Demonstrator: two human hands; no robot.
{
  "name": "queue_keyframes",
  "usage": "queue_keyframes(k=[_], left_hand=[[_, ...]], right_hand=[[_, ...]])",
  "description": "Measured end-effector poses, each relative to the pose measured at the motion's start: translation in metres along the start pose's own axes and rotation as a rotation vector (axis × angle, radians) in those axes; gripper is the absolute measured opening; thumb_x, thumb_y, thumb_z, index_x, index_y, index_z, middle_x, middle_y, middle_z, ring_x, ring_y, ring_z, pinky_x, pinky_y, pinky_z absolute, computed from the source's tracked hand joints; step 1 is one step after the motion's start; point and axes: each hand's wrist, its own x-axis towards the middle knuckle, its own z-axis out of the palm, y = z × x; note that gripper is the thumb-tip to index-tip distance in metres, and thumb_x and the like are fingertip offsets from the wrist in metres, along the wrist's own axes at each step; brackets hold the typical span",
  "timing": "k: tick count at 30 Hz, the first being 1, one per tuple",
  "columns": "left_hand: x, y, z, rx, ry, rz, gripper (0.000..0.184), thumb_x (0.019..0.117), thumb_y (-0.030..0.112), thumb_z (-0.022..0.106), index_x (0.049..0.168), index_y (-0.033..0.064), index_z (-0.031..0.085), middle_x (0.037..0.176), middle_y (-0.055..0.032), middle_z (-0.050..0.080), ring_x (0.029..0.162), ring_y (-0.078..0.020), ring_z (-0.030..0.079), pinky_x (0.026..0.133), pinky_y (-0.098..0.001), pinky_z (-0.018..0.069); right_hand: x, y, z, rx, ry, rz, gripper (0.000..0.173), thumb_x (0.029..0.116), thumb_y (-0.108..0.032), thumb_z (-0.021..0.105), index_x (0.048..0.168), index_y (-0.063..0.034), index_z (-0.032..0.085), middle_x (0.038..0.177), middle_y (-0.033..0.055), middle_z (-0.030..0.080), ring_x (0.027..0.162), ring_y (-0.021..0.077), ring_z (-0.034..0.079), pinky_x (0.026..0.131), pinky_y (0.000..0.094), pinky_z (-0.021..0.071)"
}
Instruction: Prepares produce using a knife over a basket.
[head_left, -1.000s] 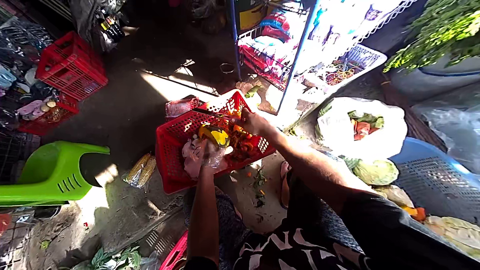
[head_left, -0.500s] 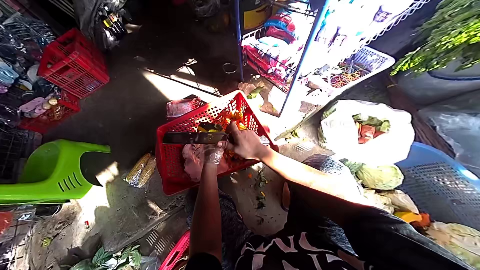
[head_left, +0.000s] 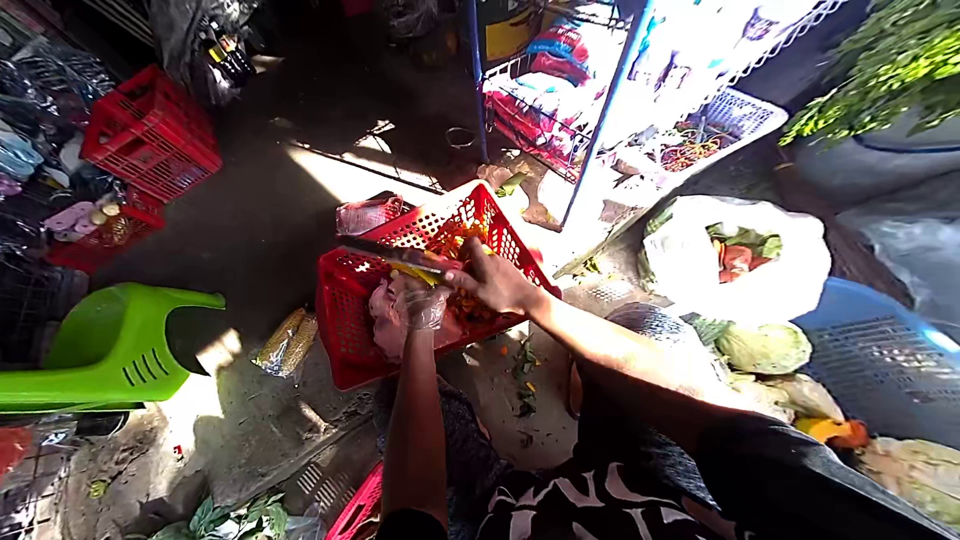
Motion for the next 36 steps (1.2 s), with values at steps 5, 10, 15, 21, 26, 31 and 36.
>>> queue_keyframes(k=[5, 10, 15, 21, 26, 31, 36], left_hand=[[0.004, -0.016, 0.016, -0.063, -0.039, 0.062, 0.048, 0.0866, 0.007, 0.077, 0.127, -0.0116, 0.059, 0.119, -0.026, 0.066, 0.115, -0.028, 0.062, 0.103, -0.0412, 0.0469], [-0.001, -0.026, 0.008, -0.264, -0.091, 0.211, 0.083, 0.0714, 0.004, 0.086, 0.14, -0.0145, 0.042, 0.128, -0.0279, 0.061, 0.122, -0.0262, 0.06, 0.107, -0.0369, 0.0476], [0.005, -0.022, 0.01, -0.323, -0.137, 0.151, 0.049, 0.0837, -0.002, 0.076, 0.126, -0.0142, 0.054, 0.112, -0.0201, 0.065, 0.103, -0.013, 0.062, 0.094, -0.0261, 0.0507], [0.009, -0.026, 0.013, -0.065, -0.156, 0.056, 0.04, 0.0936, 0.005, 0.069, 0.127, -0.014, 0.057, 0.122, -0.0264, 0.064, 0.116, -0.0239, 0.061, 0.104, -0.0327, 0.0461], [-0.002, -0.017, 0.006, -0.11, -0.21, 0.103, 0.06, 0.0822, 0.009, 0.081, 0.132, -0.0114, 0.054, 0.125, -0.0256, 0.064, 0.119, -0.0248, 0.061, 0.106, -0.0351, 0.047], [0.015, -0.025, 0.02, -0.064, -0.225, 0.078, 0.043, 0.0859, 0.005, 0.077, 0.122, -0.0113, 0.061, 0.114, -0.023, 0.067, 0.106, -0.0218, 0.063, 0.098, -0.0347, 0.05], [-0.009, -0.019, 0.004, 0.015, -0.182, 0.168, 0.07, 0.0816, 0.015, 0.084, 0.137, -0.0119, 0.051, 0.13, -0.0276, 0.061, 0.125, -0.0271, 0.059, 0.11, -0.0352, 0.044]], right_hand=[[0.011, 0.004, 0.01, -0.19, -0.008, -0.042, 0.071, 0.1015, -0.062, 0.05, 0.141, -0.0031, 0.047, 0.091, 0.0215, 0.07, 0.091, 0.0449, 0.07, 0.082, 0.0641, 0.0522], [0.043, 0.044, -0.013, 0.03, 0.136, 0.236, 0.069, 0.1059, -0.06, 0.04, 0.144, -0.0035, 0.043, 0.103, 0.0288, 0.069, 0.099, 0.0504, 0.068, 0.084, 0.0693, 0.0517], [-0.003, 0.001, -0.013, -0.236, -0.001, -0.141, 0.064, 0.1017, -0.062, 0.049, 0.129, -0.0044, 0.056, 0.081, 0.0172, 0.068, 0.082, 0.0416, 0.07, 0.075, 0.0628, 0.0534], [0.011, 0.017, 0.001, -0.378, -0.015, -0.156, 0.065, 0.1011, -0.064, 0.049, 0.134, -0.0074, 0.056, 0.088, 0.0196, 0.071, 0.087, 0.0451, 0.071, 0.075, 0.0643, 0.0536], [0.033, 0.059, -0.006, -0.204, 0.174, 0.03, 0.066, 0.1003, -0.071, 0.04, 0.129, -0.0123, 0.054, 0.074, 0.0146, 0.066, 0.072, 0.0409, 0.069, 0.062, 0.0631, 0.053], [0.004, 0.019, -0.005, -0.241, -0.038, -0.123, 0.062, 0.1024, -0.061, 0.049, 0.134, -0.0077, 0.055, 0.084, 0.0185, 0.069, 0.084, 0.0438, 0.07, 0.076, 0.0651, 0.0529], [0.038, 0.044, -0.016, -0.054, 0.021, 0.201, 0.066, 0.1062, -0.061, 0.038, 0.143, -0.0073, 0.047, 0.101, 0.0274, 0.07, 0.1, 0.0496, 0.068, 0.085, 0.069, 0.0512]])
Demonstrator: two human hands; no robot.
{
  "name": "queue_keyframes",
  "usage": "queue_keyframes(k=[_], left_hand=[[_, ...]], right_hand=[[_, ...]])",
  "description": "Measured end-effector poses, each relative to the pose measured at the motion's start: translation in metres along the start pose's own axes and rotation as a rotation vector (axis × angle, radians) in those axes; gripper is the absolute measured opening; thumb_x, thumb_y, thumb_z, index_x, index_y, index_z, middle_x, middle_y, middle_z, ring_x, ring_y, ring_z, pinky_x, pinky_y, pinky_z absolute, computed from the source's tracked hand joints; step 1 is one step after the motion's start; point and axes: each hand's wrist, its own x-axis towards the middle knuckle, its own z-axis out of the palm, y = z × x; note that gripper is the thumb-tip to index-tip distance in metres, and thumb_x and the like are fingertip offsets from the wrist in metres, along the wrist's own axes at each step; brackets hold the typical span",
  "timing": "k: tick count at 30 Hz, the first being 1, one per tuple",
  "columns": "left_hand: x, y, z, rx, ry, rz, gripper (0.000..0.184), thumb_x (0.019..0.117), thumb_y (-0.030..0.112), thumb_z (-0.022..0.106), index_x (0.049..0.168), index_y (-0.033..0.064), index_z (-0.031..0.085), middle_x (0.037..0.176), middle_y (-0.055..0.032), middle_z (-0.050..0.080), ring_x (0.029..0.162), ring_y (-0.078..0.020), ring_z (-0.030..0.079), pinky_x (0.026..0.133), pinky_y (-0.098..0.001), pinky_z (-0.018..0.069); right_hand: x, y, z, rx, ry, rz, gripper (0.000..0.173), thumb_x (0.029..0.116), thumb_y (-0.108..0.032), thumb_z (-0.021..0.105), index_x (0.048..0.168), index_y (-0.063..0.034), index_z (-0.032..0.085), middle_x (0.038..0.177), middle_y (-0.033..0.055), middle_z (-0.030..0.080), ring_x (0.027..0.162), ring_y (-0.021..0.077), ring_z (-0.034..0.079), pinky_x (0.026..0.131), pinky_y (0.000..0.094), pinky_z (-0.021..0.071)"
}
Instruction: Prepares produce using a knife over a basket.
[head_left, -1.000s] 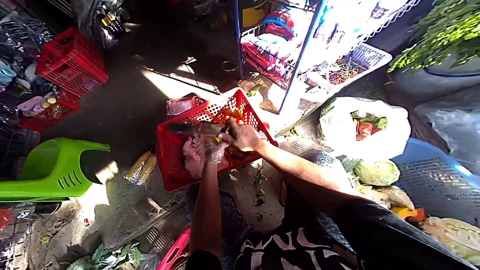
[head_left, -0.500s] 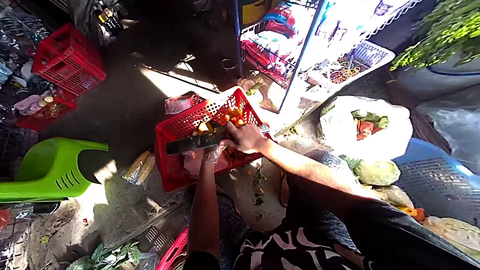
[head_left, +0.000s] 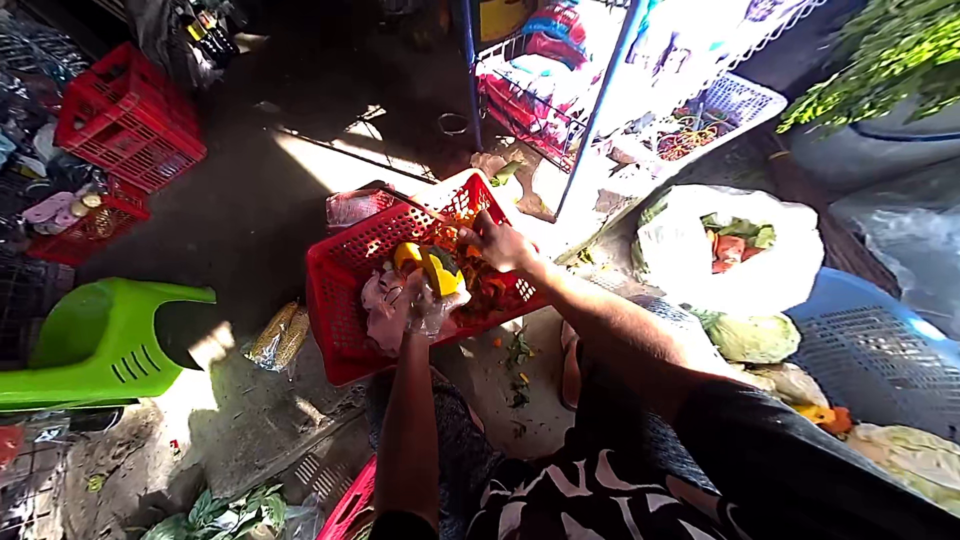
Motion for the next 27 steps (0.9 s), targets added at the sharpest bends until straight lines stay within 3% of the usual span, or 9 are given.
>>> queue_keyframes(k=[3, 6, 9, 14, 16, 19, 21, 24, 27], left_hand=[[0.005, 0.009, -0.003, 0.125, -0.015, -0.084, 0.061, 0.089, 0.017, 0.077, 0.137, -0.0109, 0.052, 0.134, -0.027, 0.06, 0.13, -0.029, 0.055, 0.112, -0.037, 0.0402], [0.013, 0.003, 0.003, 0.128, -0.009, -0.116, 0.052, 0.0902, 0.014, 0.076, 0.132, -0.0092, 0.057, 0.128, -0.025, 0.063, 0.124, -0.0267, 0.058, 0.108, -0.036, 0.0432], [0.015, -0.009, 0.008, 0.114, 0.013, -0.08, 0.049, 0.094, 0.01, 0.07, 0.135, -0.0112, 0.053, 0.131, -0.027, 0.061, 0.125, -0.0267, 0.057, 0.109, -0.0343, 0.0426], [0.006, 0.017, 0.0, 0.335, 0.055, -0.08, 0.054, 0.0909, 0.023, 0.075, 0.132, -0.0082, 0.059, 0.131, -0.0233, 0.064, 0.129, -0.0273, 0.057, 0.113, -0.0363, 0.0388], [0.002, 0.007, 0.005, 0.276, 0.115, 0.04, 0.063, 0.0851, 0.026, 0.079, 0.13, -0.0123, 0.058, 0.126, -0.0269, 0.065, 0.124, -0.0314, 0.06, 0.111, -0.0406, 0.0415], [-0.002, 0.002, 0.004, 0.092, 0.13, 0.099, 0.078, 0.0779, 0.023, 0.085, 0.135, -0.0159, 0.05, 0.127, -0.0277, 0.063, 0.123, -0.0278, 0.06, 0.111, -0.0361, 0.0435], [0.006, -0.004, 0.005, -0.055, 0.08, 0.049, 0.077, 0.078, 0.017, 0.084, 0.137, -0.0142, 0.047, 0.127, -0.026, 0.063, 0.121, -0.023, 0.061, 0.108, -0.0327, 0.0462], [0.018, -0.013, 0.012, -0.356, 0.063, -0.013, 0.067, 0.0752, 0.003, 0.083, 0.132, -0.0103, 0.051, 0.116, -0.0206, 0.066, 0.105, -0.0168, 0.066, 0.093, -0.0305, 0.0548], [0.014, -0.001, 0.012, -0.368, 0.104, -0.009, 0.052, 0.0812, -0.006, 0.074, 0.128, -0.0124, 0.053, 0.112, -0.0192, 0.065, 0.1, -0.0128, 0.063, 0.09, -0.0269, 0.0531]], right_hand=[[-0.026, -0.019, 0.004, 0.028, 0.034, -0.168, 0.059, 0.106, -0.057, 0.044, 0.136, -0.0074, 0.053, 0.084, 0.0195, 0.068, 0.082, 0.0425, 0.069, 0.074, 0.0647, 0.0535], [-0.024, -0.019, 0.019, -0.066, -0.035, -0.256, 0.06, 0.104, -0.063, 0.042, 0.132, -0.0106, 0.055, 0.08, 0.0169, 0.068, 0.08, 0.0417, 0.07, 0.073, 0.0642, 0.0536], [-0.01, -0.015, 0.022, -0.064, -0.057, -0.186, 0.062, 0.1041, -0.065, 0.037, 0.135, -0.0133, 0.054, 0.087, 0.0195, 0.069, 0.086, 0.0439, 0.07, 0.076, 0.0655, 0.0529], [-0.008, -0.02, 0.02, -0.141, -0.065, -0.109, 0.069, 0.1032, -0.069, 0.032, 0.145, -0.0156, 0.047, 0.097, 0.0213, 0.072, 0.096, 0.046, 0.07, 0.081, 0.0665, 0.0522], [-0.001, -0.013, 0.022, -0.122, -0.041, -0.028, 0.072, 0.1029, -0.07, 0.03, 0.149, -0.0163, 0.044, 0.102, 0.0227, 0.072, 0.099, 0.047, 0.07, 0.082, 0.0672, 0.0524], [0.007, -0.007, 0.005, -0.049, -0.065, 0.148, 0.072, 0.1055, -0.064, 0.033, 0.153, -0.0109, 0.039, 0.121, 0.0284, 0.067, 0.114, 0.0501, 0.065, 0.091, 0.0697, 0.0495], [-0.003, -0.014, 0.004, 0.028, -0.006, 0.13, 0.072, 0.1042, -0.066, 0.035, 0.147, -0.009, 0.045, 0.112, 0.0275, 0.069, 0.107, 0.0488, 0.067, 0.086, 0.0688, 0.0513], [-0.023, -0.018, 0.008, 0.055, 0.036, -0.055, 0.068, 0.1042, -0.065, 0.037, 0.135, -0.0064, 0.051, 0.091, 0.022, 0.07, 0.089, 0.0448, 0.07, 0.077, 0.0649, 0.0537], [-0.043, -0.025, 0.004, -0.084, -0.055, -0.258, 0.065, 0.1033, -0.063, 0.044, 0.131, -0.0045, 0.054, 0.089, 0.0195, 0.069, 0.09, 0.0427, 0.07, 0.08, 0.0638, 0.0527]])
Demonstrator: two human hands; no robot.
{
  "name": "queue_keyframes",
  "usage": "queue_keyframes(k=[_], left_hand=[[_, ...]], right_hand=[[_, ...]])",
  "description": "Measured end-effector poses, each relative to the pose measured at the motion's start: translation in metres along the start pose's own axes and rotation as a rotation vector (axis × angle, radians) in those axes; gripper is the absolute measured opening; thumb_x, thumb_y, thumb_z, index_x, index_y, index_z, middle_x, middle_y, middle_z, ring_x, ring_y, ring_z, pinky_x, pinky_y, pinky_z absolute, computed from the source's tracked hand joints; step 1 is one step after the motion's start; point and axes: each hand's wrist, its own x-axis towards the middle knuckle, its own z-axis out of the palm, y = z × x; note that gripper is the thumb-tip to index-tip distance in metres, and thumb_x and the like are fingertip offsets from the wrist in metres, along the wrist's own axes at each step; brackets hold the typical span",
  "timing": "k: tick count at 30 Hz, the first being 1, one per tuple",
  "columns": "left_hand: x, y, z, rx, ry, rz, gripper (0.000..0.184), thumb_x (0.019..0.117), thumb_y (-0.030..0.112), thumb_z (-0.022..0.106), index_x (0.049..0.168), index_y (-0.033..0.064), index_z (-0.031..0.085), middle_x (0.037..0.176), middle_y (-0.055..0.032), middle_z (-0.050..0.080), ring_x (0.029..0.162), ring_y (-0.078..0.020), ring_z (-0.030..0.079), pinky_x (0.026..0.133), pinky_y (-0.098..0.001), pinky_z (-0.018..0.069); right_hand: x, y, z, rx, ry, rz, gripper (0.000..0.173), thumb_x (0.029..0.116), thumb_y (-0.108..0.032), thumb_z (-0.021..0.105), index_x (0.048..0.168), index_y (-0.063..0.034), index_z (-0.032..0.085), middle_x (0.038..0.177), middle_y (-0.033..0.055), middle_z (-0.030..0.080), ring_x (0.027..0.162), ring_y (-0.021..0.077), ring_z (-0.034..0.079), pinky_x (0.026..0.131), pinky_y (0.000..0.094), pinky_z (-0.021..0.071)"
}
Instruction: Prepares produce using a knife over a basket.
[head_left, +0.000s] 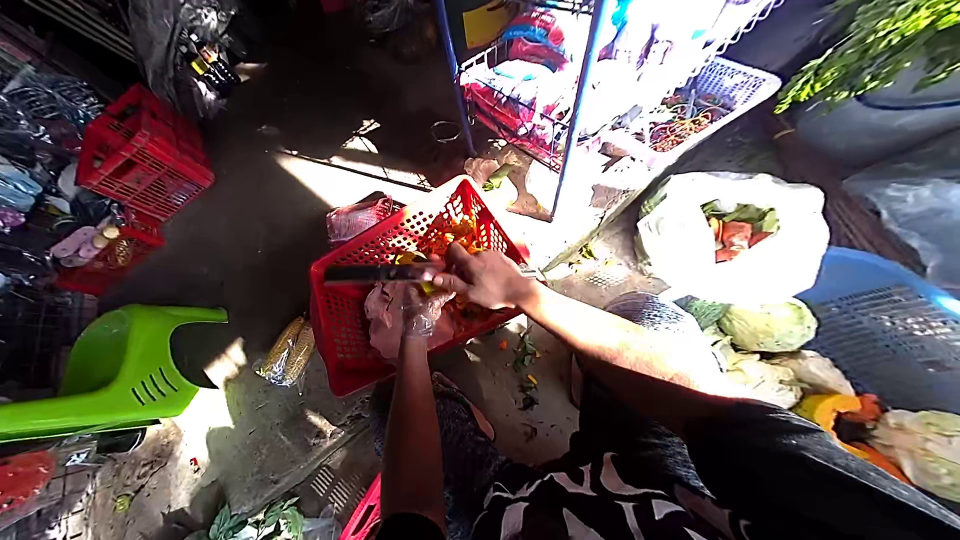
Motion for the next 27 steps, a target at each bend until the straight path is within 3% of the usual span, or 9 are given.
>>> queue_keyframes(k=[4, 9, 12, 14, 15, 17, 20, 24, 27], left_hand=[[-0.003, 0.004, 0.004, 0.129, 0.092, -0.059, 0.038, 0.0971, -0.001, 0.061, 0.131, -0.0146, 0.052, 0.123, -0.0246, 0.061, 0.112, -0.0177, 0.058, 0.1, -0.0261, 0.0459], [0.01, -0.013, 0.014, -0.207, 0.049, -0.072, 0.035, 0.091, -0.006, 0.065, 0.125, -0.0063, 0.056, 0.105, -0.012, 0.064, 0.093, -0.0097, 0.06, 0.084, -0.0264, 0.0524], [0.013, -0.009, 0.014, -0.21, 0.069, -0.094, 0.044, 0.0895, -0.005, 0.069, 0.131, -0.0058, 0.053, 0.11, -0.0138, 0.063, 0.096, -0.0117, 0.061, 0.086, -0.0283, 0.0529], [0.007, -0.011, 0.007, -0.155, 0.081, -0.092, 0.056, 0.081, -0.003, 0.077, 0.131, -0.0064, 0.052, 0.111, -0.0177, 0.065, 0.098, -0.017, 0.065, 0.087, -0.0331, 0.056], [-0.001, -0.007, 0.001, -0.08, 0.064, -0.078, 0.063, 0.0782, 0.001, 0.081, 0.133, -0.0076, 0.051, 0.113, -0.0196, 0.066, 0.102, -0.0186, 0.066, 0.09, -0.0342, 0.0568], [-0.008, 0.0, -0.015, 0.129, 0.072, -0.039, 0.066, 0.0759, 0.01, 0.085, 0.13, -0.0092, 0.054, 0.115, -0.0199, 0.067, 0.107, -0.019, 0.067, 0.096, -0.0335, 0.0548], [-0.001, 0.002, -0.02, 0.29, 0.08, -0.078, 0.056, 0.0804, 0.014, 0.085, 0.125, -0.0087, 0.059, 0.114, -0.0207, 0.068, 0.108, -0.0221, 0.066, 0.099, -0.0364, 0.0524], [0.006, -0.007, -0.013, 0.384, 0.067, -0.03, 0.042, 0.0916, 0.007, 0.07, 0.127, -0.0122, 0.058, 0.122, -0.0263, 0.064, 0.118, -0.0268, 0.06, 0.105, -0.0377, 0.0455], [0.003, 0.001, -0.012, 0.267, 0.046, -0.05, 0.042, 0.0899, 0.002, 0.072, 0.128, -0.0097, 0.057, 0.118, -0.0231, 0.065, 0.111, -0.0231, 0.062, 0.099, -0.0357, 0.0498]], right_hand=[[-0.003, 0.003, 0.017, -0.085, 0.005, -0.068, 0.066, 0.1031, -0.065, 0.041, 0.128, -0.0058, 0.056, 0.086, 0.0185, 0.069, 0.088, 0.0421, 0.07, 0.078, 0.0617, 0.0528], [0.008, 0.019, 0.027, -0.035, 0.027, -0.027, 0.06, 0.104, -0.062, 0.044, 0.131, -0.0087, 0.054, 0.081, 0.0161, 0.068, 0.082, 0.0402, 0.07, 0.075, 0.0622, 0.0531], [0.018, 0.021, 0.029, -0.02, 0.038, 0.019, 0.061, 0.1042, -0.063, 0.041, 0.131, -0.0095, 0.054, 0.084, 0.0167, 0.068, 0.085, 0.041, 0.07, 0.077, 0.0628, 0.0528], [0.027, 0.032, 0.031, 0.037, 0.053, 0.153, 0.067, 0.1033, -0.067, 0.038, 0.141, -0.0121, 0.048, 0.092, 0.0204, 0.07, 0.091, 0.0443, 0.07, 0.079, 0.0654, 0.0531], [0.034, 0.044, 0.031, 0.098, 0.083, 0.25, 0.072, 0.1029, -0.068, 0.037, 0.15, -0.0133, 0.042, 0.1, 0.0248, 0.071, 0.097, 0.0484, 0.07, 0.08, 0.0695, 0.0531], [0.047, 0.055, 0.029, 0.171, 0.156, 0.338, 0.07, 0.1048, -0.064, 0.038, 0.15, -0.011, 0.042, 0.106, 0.028, 0.07, 0.1, 0.0509, 0.068, 0.08, 0.0714, 0.0525], [0.026, 0.015, 0.014, 0.084, 0.055, 0.229, 0.069, 0.1061, -0.061, 0.037, 0.136, -0.0013, 0.056, 0.1, 0.0263, 0.07, 0.098, 0.0476, 0.069, 0.083, 0.0673, 0.0516], [0.004, -0.023, 0.021, 0.015, -0.056, 0.019, 0.066, 0.1052, -0.061, 0.04, 0.144, -0.0079, 0.048, 0.098, 0.0231, 0.071, 0.099, 0.0458, 0.069, 0.086, 0.0647, 0.0515], [0.014, -0.013, 0.027, -0.009, -0.061, 0.026, 0.063, 0.106, -0.06, 0.039, 0.143, -0.0094, 0.048, 0.1, 0.0232, 0.07, 0.098, 0.0459, 0.069, 0.084, 0.0644, 0.0523]])
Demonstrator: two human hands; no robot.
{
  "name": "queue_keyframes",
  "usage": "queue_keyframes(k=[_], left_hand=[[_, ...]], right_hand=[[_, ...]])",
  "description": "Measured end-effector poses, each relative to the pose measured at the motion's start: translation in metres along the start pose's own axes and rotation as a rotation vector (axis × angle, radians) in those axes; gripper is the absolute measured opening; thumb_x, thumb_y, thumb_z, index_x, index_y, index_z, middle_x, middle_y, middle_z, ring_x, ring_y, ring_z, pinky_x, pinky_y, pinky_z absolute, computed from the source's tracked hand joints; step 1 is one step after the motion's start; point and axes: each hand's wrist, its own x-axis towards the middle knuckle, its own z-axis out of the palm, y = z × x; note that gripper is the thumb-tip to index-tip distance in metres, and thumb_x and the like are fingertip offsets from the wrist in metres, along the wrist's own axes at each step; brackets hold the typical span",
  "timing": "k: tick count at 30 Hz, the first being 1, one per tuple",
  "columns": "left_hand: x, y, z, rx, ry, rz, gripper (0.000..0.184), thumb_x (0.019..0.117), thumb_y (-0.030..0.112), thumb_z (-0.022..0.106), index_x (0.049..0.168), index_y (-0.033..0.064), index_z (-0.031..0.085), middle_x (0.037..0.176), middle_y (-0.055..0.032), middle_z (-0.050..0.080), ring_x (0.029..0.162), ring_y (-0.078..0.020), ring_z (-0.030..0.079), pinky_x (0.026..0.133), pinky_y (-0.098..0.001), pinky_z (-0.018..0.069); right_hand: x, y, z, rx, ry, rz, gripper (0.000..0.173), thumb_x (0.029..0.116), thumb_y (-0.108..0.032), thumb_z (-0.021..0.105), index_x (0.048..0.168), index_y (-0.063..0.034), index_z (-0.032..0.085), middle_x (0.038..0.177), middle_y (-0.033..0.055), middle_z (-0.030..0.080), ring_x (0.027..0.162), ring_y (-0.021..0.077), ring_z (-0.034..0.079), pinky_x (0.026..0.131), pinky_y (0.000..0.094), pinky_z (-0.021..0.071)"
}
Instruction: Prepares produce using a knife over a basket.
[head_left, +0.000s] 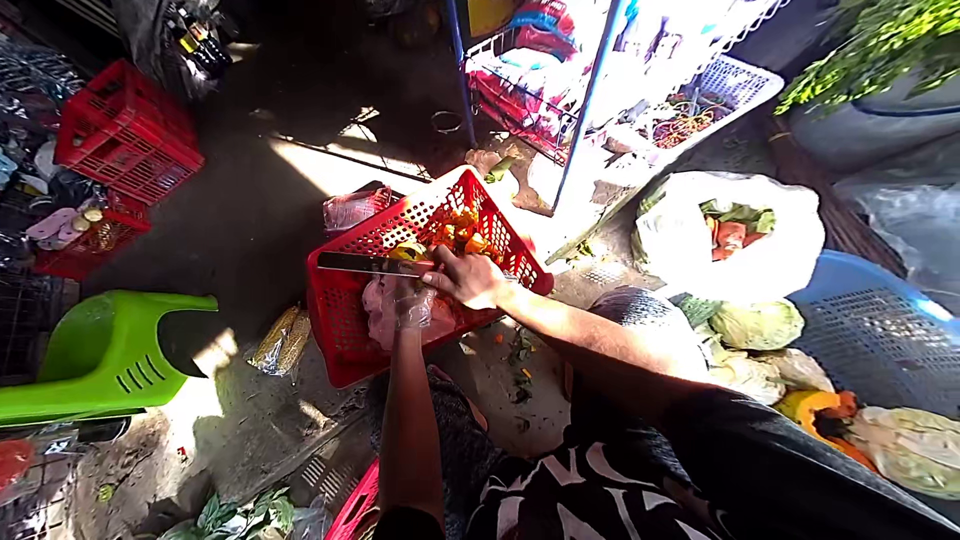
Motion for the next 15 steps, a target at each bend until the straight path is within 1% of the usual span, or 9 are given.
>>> queue_keyframes(k=[2, 6, 10, 11, 14, 15], left_hand=[[0.009, -0.01, 0.003, -0.01, -0.02, -0.01, 0.045, 0.0854, 0.006, 0.077, 0.125, -0.0075, 0.059, 0.115, -0.0211, 0.067, 0.109, -0.0232, 0.064, 0.097, -0.0372, 0.052], [0.012, -0.015, 0.009, -0.052, -0.044, -0.048, 0.048, 0.0835, 0.008, 0.079, 0.124, -0.0082, 0.059, 0.111, -0.0202, 0.067, 0.102, -0.0209, 0.066, 0.093, -0.0356, 0.0541], [0.019, -0.025, 0.016, 0.028, -0.016, 0.028, 0.055, 0.0817, 0.012, 0.08, 0.127, -0.0083, 0.058, 0.115, -0.0219, 0.067, 0.108, -0.0236, 0.065, 0.097, -0.0378, 0.053], [0.018, -0.022, 0.016, 0.069, -0.005, 0.037, 0.056, 0.0811, 0.013, 0.08, 0.128, -0.0087, 0.057, 0.115, -0.0221, 0.067, 0.108, -0.0241, 0.065, 0.098, -0.0384, 0.0523], [0.012, -0.007, 0.011, 0.262, -0.01, 0.012, 0.055, 0.0811, 0.021, 0.081, 0.124, -0.0071, 0.062, 0.116, -0.0216, 0.068, 0.113, -0.026, 0.064, 0.103, -0.0412, 0.0483], [0.011, -0.005, 0.008, 0.247, -0.027, 0.003, 0.053, 0.0817, 0.02, 0.08, 0.123, -0.0067, 0.062, 0.114, -0.0204, 0.069, 0.111, -0.0243, 0.065, 0.102, -0.04, 0.0491]], right_hand=[[0.008, 0.008, 0.001, -0.006, 0.017, 0.021, 0.063, 0.106, -0.061, 0.037, 0.141, -0.0102, 0.049, 0.102, 0.0224, 0.07, 0.098, 0.0451, 0.07, 0.084, 0.0642, 0.0529], [0.015, 0.018, 0.001, 0.025, 0.021, 0.074, 0.068, 0.1045, -0.066, 0.034, 0.143, -0.0121, 0.048, 0.1, 0.0222, 0.071, 0.102, 0.0447, 0.07, 0.087, 0.0649, 0.0521], [0.018, 0.02, 0.002, 0.044, 0.035, 0.109, 0.068, 0.1041, -0.067, 0.033, 0.144, -0.0139, 0.048, 0.105, 0.0219, 0.072, 0.104, 0.0444, 0.069, 0.087, 0.0649, 0.0521], [0.018, 0.018, 0.0, 0.049, 0.017, 0.124, 0.068, 0.1042, -0.067, 0.033, 0.144, -0.0138, 0.048, 0.107, 0.0225, 0.071, 0.106, 0.0446, 0.069, 0.089, 0.065, 0.0518], [0.018, 0.016, -0.003, 0.073, -0.014, 0.145, 0.07, 0.1039, -0.068, 0.031, 0.143, -0.0127, 0.048, 0.113, 0.0233, 0.07, 0.111, 0.0449, 0.067, 0.09, 0.0657, 0.0511], [0.019, 0.016, -0.002, 0.064, -0.008, 0.137, 0.071, 0.1036, -0.069, 0.031, 0.142, -0.0126, 0.049, 0.113, 0.0229, 0.07, 0.11, 0.0447, 0.068, 0.089, 0.0656, 0.0515]])
